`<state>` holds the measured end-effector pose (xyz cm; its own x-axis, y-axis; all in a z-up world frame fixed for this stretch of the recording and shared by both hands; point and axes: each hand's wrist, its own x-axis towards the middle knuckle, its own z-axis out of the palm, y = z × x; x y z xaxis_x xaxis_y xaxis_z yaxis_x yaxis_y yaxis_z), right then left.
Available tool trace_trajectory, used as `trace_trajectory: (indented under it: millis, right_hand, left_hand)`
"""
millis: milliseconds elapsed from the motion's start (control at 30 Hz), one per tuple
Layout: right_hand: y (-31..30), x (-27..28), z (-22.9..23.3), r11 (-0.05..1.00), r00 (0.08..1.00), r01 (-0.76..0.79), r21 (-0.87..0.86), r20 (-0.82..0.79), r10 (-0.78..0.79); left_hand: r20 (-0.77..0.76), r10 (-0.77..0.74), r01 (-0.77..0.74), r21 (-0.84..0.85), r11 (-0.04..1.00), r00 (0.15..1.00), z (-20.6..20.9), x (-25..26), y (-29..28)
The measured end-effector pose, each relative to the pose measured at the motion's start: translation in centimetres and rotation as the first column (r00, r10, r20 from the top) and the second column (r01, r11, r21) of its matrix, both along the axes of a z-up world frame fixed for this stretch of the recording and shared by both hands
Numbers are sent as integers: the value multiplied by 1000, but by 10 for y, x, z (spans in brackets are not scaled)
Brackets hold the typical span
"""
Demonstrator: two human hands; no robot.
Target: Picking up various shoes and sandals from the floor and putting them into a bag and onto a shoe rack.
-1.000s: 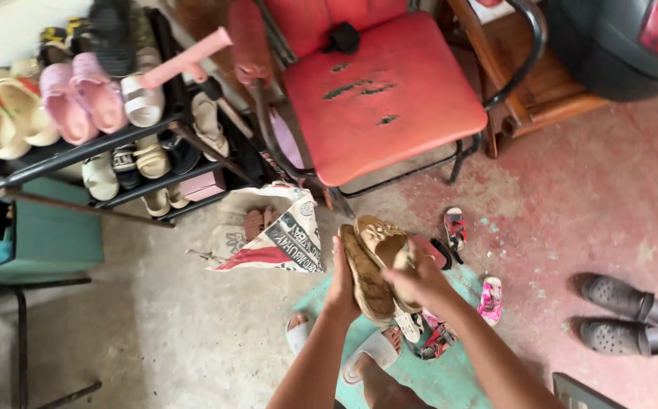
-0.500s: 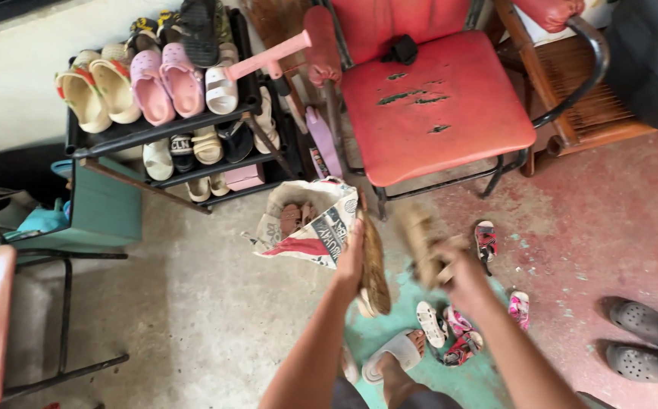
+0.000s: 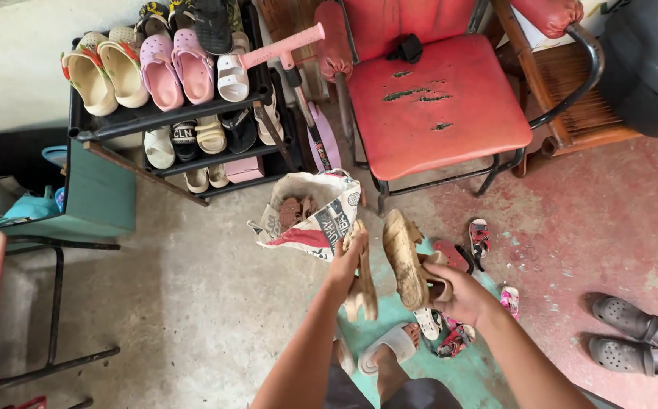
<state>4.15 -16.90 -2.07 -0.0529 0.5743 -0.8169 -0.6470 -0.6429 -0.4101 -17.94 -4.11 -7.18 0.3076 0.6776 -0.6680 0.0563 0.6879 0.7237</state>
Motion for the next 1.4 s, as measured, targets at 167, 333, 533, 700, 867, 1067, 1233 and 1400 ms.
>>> trace_trajectory:
  millis: [167,333,533,700,867,1067,1233,1400]
  right_hand:
    - [-15,-16,-3,997,994,74,4,-81,-73]
    - [-24,-15,-26,983,979,175,53,-116,-168]
    - [-15,-23,-2,982,984,136,133,-132,-119]
    - [-8,-23,16,993,992,105,48,60,-108]
    - [9,-17,54,998,910,-69,-11,410,68]
    - [20,-53,61,888,505,119,444,743,-439]
    - [8,-77,20,959,836,-249,136,530,142]
    - [0,-39,-21,963,699,-268,-15,686,205]
  left_hand:
    - [132,-80,109,-230,967,988,71,4,4]
    - [384,-145,211,-135,968,912,97,-9,5]
    - [105,-184,169,140,976,977,109,-4,5]
    - [108,55,-54,-13,998,993,113,-9,2]
    - [-126,-99,133,296,946,987,62,-26,4]
    - [-124,183,-156,198,968,975,36,-15,1]
    - [-397,104,-40,166,985,912,28,-23,6]
    - [106,226,-223,-34,974,968,4,-43,10]
